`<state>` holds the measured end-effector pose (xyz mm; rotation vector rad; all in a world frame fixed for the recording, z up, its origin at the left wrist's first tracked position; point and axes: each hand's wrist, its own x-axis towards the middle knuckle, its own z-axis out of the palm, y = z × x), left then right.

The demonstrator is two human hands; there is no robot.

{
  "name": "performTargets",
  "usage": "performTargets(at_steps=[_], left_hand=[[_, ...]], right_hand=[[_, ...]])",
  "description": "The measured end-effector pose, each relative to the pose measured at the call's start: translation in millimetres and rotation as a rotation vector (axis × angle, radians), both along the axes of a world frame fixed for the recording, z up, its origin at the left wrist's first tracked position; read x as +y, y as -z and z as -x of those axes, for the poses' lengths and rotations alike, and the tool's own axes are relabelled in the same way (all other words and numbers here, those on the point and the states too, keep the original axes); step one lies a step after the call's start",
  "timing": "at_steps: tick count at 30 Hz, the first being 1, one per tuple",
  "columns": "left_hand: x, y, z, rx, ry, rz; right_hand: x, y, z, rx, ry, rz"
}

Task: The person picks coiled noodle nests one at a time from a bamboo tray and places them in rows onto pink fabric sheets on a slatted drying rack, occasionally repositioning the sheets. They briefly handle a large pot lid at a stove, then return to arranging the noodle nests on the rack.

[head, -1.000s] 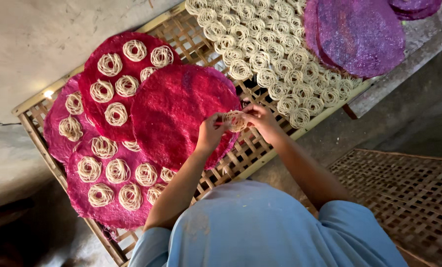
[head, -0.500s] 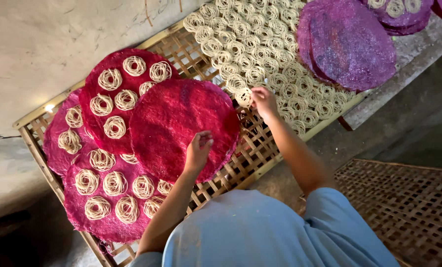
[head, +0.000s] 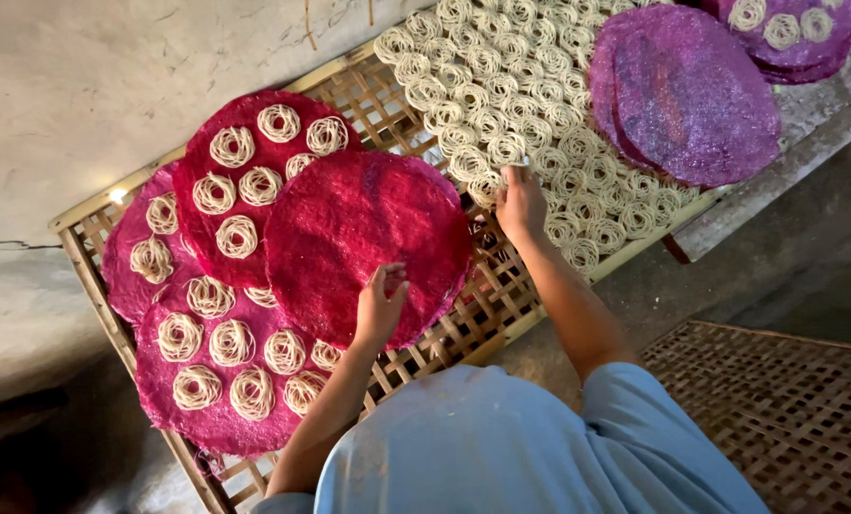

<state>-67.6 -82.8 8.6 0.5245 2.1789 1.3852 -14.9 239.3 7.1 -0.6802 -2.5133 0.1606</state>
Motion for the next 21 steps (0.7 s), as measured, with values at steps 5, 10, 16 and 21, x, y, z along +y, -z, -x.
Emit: performTargets(at_steps=[5, 10, 16, 21], left_hand=[[-20, -4, -6, 0.082, -0.021, -0.043], [-31, -6, -12, 0.116, -0.050, -0.033], [-41, 3, -10, 0.045, -0.112, -0.154], [-35, 23, 14, -0.173, -0.209, -0.291]], right_hand=[[-43, 8, 18, -0.069, -0.100, 0.263], [-74, 11, 59, -0.108, -0.178, 0.094], [-93, -1, 62, 0.146, -0.274, 0.121], [-160, 1, 54, 0.195, -0.512, 0.271]])
